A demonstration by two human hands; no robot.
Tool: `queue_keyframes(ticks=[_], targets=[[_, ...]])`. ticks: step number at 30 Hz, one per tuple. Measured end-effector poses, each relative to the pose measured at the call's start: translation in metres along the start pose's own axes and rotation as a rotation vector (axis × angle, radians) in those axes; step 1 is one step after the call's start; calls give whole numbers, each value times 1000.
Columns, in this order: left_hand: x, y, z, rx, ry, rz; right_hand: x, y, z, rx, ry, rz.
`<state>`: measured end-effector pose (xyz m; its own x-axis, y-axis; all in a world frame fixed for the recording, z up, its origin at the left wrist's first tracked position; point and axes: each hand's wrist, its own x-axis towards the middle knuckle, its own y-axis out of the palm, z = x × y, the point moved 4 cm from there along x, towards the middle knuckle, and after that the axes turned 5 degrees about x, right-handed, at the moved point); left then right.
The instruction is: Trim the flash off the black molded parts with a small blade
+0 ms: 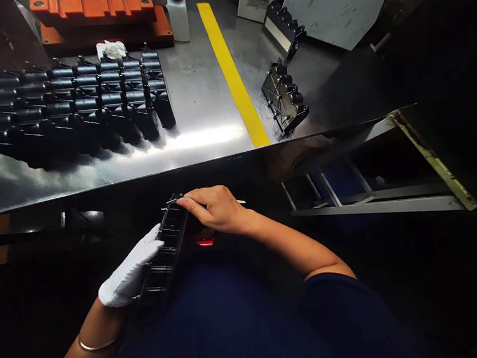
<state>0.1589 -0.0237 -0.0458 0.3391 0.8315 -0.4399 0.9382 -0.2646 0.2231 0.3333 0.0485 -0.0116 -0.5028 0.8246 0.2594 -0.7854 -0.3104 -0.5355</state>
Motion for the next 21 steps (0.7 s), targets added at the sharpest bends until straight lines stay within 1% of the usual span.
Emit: queue_keyframes(ticks=[1,2,4,6,7,8,11,13,16,18,21], targets=[[1,-1,-1,24,20,-48,1,-4,0,48,-11,-30],[2,-3,-2,68,31,-129,1,-8,1,74,-22,-65],[1,-11,-2,224,43,-361,2,-14,4,34,-58,-110],[-2,-18,-1,429,103,-570,2,-16,9,-99,-113,-81],[-4,-20,0,524,155,-631,2,-16,11,-171,-138,-48],[-6,-22,2,601,213,-661,2,-16,13,-237,-158,-11],[-9,-23,10,710,359,-642,1,-14,16,-365,-216,101],[-9,-23,14,718,408,-615,0,-13,18,-414,-283,142],[-9,-24,18,703,425,-590,-1,-14,22,-452,-378,120],[-8,-24,17,686,427,-561,-2,-15,23,-447,-412,93],[-7,-22,12,651,394,-468,-2,-15,24,-425,-449,103]])
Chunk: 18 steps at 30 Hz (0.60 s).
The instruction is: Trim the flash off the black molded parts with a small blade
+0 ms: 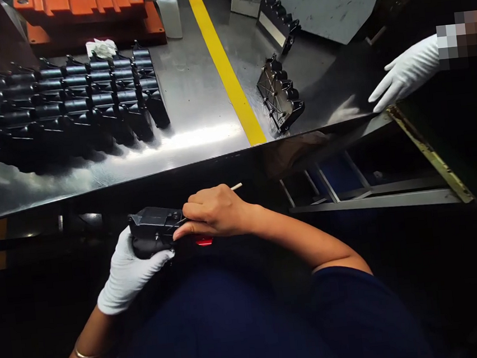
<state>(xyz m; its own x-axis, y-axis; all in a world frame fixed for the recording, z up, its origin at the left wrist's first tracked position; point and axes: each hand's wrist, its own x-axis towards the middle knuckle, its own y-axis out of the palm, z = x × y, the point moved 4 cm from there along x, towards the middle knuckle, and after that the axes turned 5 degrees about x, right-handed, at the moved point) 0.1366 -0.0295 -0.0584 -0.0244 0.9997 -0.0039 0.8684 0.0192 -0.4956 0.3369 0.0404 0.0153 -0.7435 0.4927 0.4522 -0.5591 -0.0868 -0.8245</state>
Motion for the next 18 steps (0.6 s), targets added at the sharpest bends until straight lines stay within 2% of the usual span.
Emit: queue_keyframes(ticks=[4,10,12,15,18], targets=[[5,0,-7,-58,-110,130,0,1,0,10,-33,22],[7,1,-9,-74,-208,177,-1,1,2,36,-65,-20],[6,2,-7,-81,-253,156,-2,0,2,93,-51,-37],[2,1,-4,-145,-307,39,-3,-1,-1,247,53,-48],[-1,-4,-8,-197,-204,-80,-7,-3,-4,301,169,-102]])
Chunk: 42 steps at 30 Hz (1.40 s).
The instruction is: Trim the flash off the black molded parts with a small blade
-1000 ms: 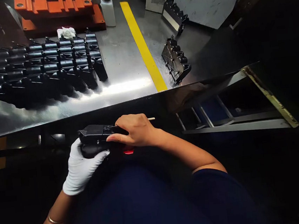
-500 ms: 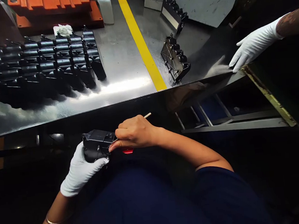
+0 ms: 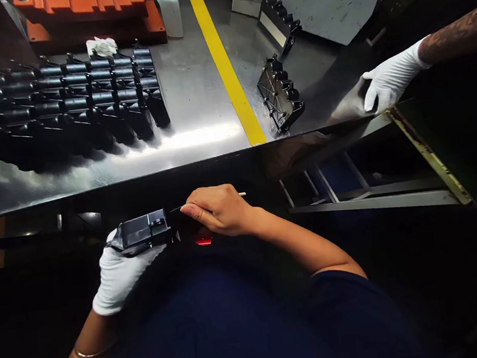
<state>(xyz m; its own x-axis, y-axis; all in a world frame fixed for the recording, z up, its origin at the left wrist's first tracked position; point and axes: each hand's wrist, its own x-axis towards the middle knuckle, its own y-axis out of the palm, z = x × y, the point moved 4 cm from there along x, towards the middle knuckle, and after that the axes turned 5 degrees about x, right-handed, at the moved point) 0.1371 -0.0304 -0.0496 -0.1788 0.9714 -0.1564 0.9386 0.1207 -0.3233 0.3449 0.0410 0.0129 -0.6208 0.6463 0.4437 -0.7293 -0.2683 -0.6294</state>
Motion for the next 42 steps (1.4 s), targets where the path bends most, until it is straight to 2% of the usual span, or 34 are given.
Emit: queue_keyframes(ticks=[3,5,9,13,17,22,24,26,30,32,36,38,42], targets=[[-2,-6,-8,49,227,-12,-4,0,0,-36,24,-16],[-2,-9,-10,86,329,1,-5,1,1,-55,21,1],[-2,-14,-5,143,412,31,-6,4,3,-124,-4,44],[-4,-17,-6,199,515,58,-5,6,-2,-214,38,81],[-6,-17,-14,200,581,130,-4,6,-4,8,93,149],[-6,-19,-23,247,656,92,-7,9,-2,235,194,381],[-5,-19,-22,219,625,117,-9,10,-1,290,180,423],[-2,-19,-16,141,500,162,-8,10,-1,314,145,396],[7,-15,6,-32,-26,319,1,8,2,195,11,245],[9,-11,12,-95,-161,404,8,8,5,89,-60,207],[12,-3,10,-152,-173,532,16,13,10,-25,-149,273],[12,0,9,-168,-173,538,17,15,10,-51,-175,292],[11,4,6,-173,-167,496,15,17,8,-83,-191,245]])
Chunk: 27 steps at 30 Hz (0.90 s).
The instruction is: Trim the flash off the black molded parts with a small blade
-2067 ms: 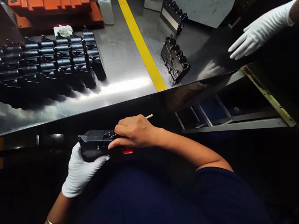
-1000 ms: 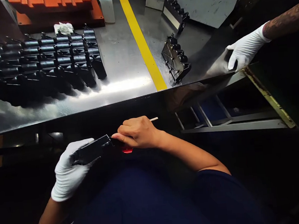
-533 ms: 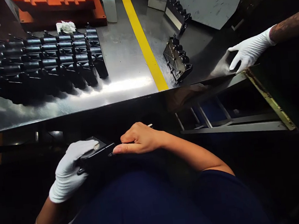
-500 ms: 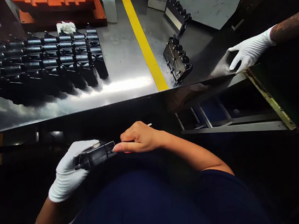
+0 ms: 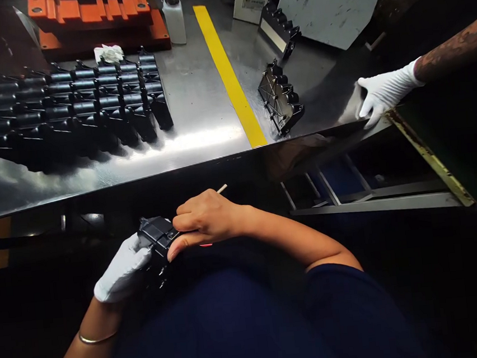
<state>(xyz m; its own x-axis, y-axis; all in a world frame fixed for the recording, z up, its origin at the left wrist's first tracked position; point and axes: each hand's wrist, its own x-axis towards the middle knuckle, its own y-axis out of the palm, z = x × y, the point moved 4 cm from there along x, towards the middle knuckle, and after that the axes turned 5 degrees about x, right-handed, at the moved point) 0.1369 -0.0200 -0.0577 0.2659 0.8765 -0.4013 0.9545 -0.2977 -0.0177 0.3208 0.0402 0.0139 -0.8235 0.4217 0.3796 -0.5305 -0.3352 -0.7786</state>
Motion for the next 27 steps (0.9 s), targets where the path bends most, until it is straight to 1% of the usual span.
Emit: queue_keyframes(ticks=[4,7,11,13,17,19,21,22,24,25,26,27], targets=[[1,3,-2,2,2,-45,0,3,-2,-8,46,-61],[2,6,-4,-9,9,-74,0,3,-3,-37,54,-101],[2,6,-7,-27,9,-94,1,2,-3,-31,68,-105],[2,7,-6,-24,6,-82,1,3,-4,47,99,-53],[2,6,-3,-6,15,-38,-3,8,-8,261,171,111],[1,4,0,1,22,-22,-6,9,-9,376,172,139],[1,0,0,16,25,-17,-8,7,-10,515,178,100],[1,-2,0,31,21,-17,-8,4,-12,574,210,52],[1,-5,-4,76,-3,-9,-8,1,-14,636,338,-39],[1,-5,-6,109,-22,0,-8,1,-15,639,413,-47],[2,-4,-9,151,-35,11,-7,2,-14,626,481,-18],[2,-3,-11,201,-35,15,-6,5,-12,607,539,37]])
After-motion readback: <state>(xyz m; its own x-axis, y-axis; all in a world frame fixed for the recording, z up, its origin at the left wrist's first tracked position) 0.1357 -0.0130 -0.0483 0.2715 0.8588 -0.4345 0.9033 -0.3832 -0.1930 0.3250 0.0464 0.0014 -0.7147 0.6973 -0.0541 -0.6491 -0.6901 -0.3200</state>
